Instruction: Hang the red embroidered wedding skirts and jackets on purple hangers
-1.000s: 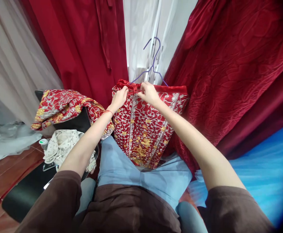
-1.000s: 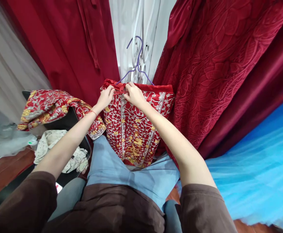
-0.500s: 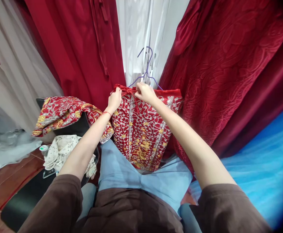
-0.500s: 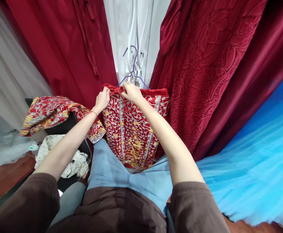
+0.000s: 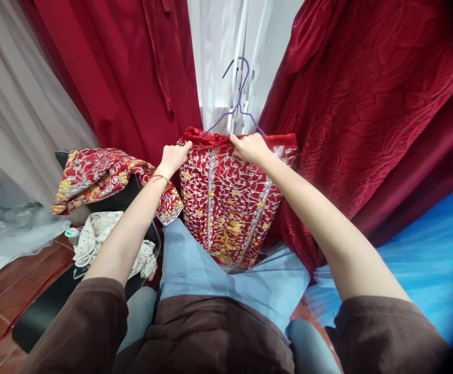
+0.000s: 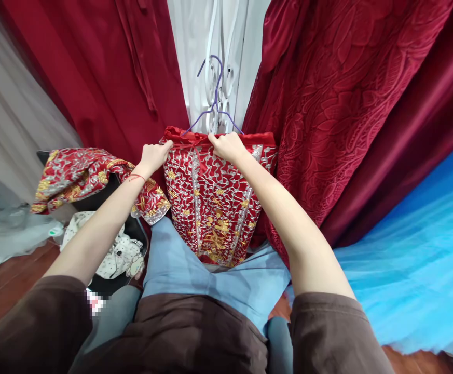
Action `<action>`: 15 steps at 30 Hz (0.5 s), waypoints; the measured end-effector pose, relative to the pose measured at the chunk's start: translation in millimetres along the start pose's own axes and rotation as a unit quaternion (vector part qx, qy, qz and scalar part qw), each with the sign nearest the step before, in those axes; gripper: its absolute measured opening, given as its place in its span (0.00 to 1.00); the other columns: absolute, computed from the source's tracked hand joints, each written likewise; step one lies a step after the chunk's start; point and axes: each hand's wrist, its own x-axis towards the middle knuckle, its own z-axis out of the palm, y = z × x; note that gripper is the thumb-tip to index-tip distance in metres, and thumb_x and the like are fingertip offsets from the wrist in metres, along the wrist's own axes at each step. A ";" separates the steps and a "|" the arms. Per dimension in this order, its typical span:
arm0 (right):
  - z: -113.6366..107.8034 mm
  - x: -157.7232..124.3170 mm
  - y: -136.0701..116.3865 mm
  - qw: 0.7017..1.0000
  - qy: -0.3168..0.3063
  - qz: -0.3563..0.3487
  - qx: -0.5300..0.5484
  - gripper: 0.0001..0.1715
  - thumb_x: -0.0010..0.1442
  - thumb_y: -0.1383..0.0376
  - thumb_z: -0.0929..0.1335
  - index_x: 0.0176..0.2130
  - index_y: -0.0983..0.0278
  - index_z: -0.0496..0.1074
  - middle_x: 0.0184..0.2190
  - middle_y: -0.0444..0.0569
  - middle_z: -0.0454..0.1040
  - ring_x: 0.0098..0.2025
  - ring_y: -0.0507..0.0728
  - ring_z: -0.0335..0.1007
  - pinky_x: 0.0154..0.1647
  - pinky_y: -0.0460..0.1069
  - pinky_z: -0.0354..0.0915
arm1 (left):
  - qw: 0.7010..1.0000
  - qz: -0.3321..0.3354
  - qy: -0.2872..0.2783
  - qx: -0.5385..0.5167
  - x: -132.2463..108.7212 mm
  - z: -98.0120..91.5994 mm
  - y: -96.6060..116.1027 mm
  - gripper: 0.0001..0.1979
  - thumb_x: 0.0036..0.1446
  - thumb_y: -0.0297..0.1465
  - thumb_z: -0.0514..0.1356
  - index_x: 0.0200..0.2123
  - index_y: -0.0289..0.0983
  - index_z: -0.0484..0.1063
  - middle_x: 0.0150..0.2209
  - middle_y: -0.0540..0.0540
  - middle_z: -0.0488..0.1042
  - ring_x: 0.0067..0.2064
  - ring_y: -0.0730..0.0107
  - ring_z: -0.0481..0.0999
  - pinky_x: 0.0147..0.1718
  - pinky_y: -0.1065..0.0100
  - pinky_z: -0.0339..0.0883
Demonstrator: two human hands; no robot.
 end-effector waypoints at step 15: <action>-21.5 -31.7 -11.4 0.997 -0.035 -0.030 -0.058 0.24 0.66 0.68 0.54 0.54 0.72 0.68 0.38 0.65 0.79 0.41 0.64 0.76 0.36 0.52 0.52 | 0.988 -0.019 0.083 -0.131 -12.1 -24.7 8.6 0.17 0.67 0.37 0.46 0.51 0.37 0.68 0.45 0.38 0.78 0.45 0.56 0.77 0.39 0.64 0.65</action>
